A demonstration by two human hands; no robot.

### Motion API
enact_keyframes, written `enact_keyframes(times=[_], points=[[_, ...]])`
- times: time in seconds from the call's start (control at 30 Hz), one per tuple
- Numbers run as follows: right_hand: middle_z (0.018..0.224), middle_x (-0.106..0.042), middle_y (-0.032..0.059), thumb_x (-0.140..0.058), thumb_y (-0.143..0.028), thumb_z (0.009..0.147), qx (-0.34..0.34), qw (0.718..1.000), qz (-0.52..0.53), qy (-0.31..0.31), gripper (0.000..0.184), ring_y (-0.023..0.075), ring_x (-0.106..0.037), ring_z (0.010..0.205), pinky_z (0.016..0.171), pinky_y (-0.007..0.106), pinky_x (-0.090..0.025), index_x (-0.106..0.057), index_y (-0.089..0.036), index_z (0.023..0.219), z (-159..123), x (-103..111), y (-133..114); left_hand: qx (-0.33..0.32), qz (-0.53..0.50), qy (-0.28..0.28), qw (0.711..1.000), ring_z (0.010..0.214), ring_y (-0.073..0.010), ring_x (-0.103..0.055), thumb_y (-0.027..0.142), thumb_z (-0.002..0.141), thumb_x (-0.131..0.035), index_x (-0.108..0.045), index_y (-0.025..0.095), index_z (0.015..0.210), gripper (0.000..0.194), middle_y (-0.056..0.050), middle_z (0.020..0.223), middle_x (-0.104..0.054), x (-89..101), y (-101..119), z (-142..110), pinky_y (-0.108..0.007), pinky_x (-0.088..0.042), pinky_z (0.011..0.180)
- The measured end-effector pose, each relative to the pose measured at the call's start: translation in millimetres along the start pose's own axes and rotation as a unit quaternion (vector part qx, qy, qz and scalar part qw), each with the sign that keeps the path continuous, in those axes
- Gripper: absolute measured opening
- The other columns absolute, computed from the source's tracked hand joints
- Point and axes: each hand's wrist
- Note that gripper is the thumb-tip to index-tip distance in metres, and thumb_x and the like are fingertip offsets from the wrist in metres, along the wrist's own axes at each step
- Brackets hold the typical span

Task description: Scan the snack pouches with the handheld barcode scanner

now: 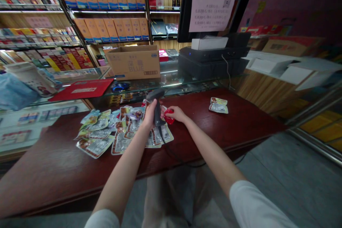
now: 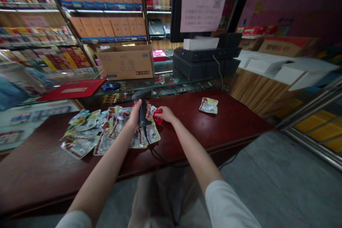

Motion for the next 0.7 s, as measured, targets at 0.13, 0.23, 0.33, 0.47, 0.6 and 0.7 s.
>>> enact_keyframes(times=[0.13,0.23,0.33,0.47,0.6,0.7], points=[[0.083,-0.066,-0.0038,-0.072,-0.042,0.064,0.008,0.995,0.063,0.074,0.032,0.0176,-0.061,0.082,0.081,0.032,-0.048,-0.055,-0.026,0.085,0,46,11,0.004,-0.015,0.000,1.000,0.039,-0.0079,-0.050,0.064,0.074,-0.070,-0.056,0.015,0.090,0.053,0.003,0.056,-0.060,1.9,-11,-4,-0.020,-0.035,0.038],[0.084,-0.065,-0.0034,-0.073,-0.046,0.060,-0.009,0.976,0.159,0.150,0.043,0.0167,-0.063,0.078,0.077,0.032,-0.050,-0.047,-0.026,0.087,0,85,24,0.002,-0.010,-0.013,1.000,0.040,-0.0080,-0.051,0.065,0.071,-0.072,-0.056,0.015,0.090,0.056,0.003,0.056,-0.061,1.0,-19,-2,-0.020,-0.037,0.038],[0.082,-0.065,-0.0045,-0.080,-0.037,0.051,-0.028,0.940,0.268,0.210,0.050,0.0160,-0.064,0.074,0.074,0.032,-0.053,-0.047,-0.025,0.088,-1,109,37,0.011,0.009,-0.039,0.999,0.039,-0.0087,-0.052,0.067,0.068,-0.073,-0.056,0.015,0.092,0.060,0.002,0.058,-0.062,-7.1,-27,1,-0.020,-0.038,0.038],[0.086,-0.068,-0.0057,-0.079,-0.028,0.052,0.005,0.916,0.316,0.249,0.050,0.0147,-0.065,0.076,0.074,0.031,-0.055,-0.051,-0.025,0.093,2,111,48,0.031,0.024,-0.079,0.996,0.039,-0.0100,-0.053,0.069,0.068,-0.073,-0.054,0.015,0.093,0.062,0.001,0.058,-0.064,-23.3,-38,-2,-0.020,-0.037,0.037],[0.093,-0.071,-0.0034,-0.073,-0.029,0.062,0.032,0.919,0.317,0.232,0.039,0.0154,-0.068,0.084,0.080,0.032,-0.056,-0.057,-0.025,0.097,9,102,51,0.053,0.033,-0.100,0.993,0.040,-0.0099,-0.053,0.069,0.070,-0.071,-0.053,0.016,0.093,0.060,0.001,0.059,-0.064,-33.0,-47,-10,-0.021,-0.038,0.038],[0.093,-0.072,-0.0034,-0.070,-0.030,0.066,0.035,0.913,0.326,0.244,0.034,0.0147,-0.068,0.084,0.082,0.032,-0.056,-0.059,-0.025,0.097,12,98,51,0.074,0.046,-0.113,0.990,0.039,-0.0100,-0.053,0.068,0.071,-0.071,-0.053,0.016,0.092,0.060,0.000,0.058,-0.063,-35.2,-53,-14,-0.021,-0.037,0.038]])
Point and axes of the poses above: each hand's wrist, its own z-axis towards the middle knuckle, its own x-axis out of the back of the hand, y = z × x
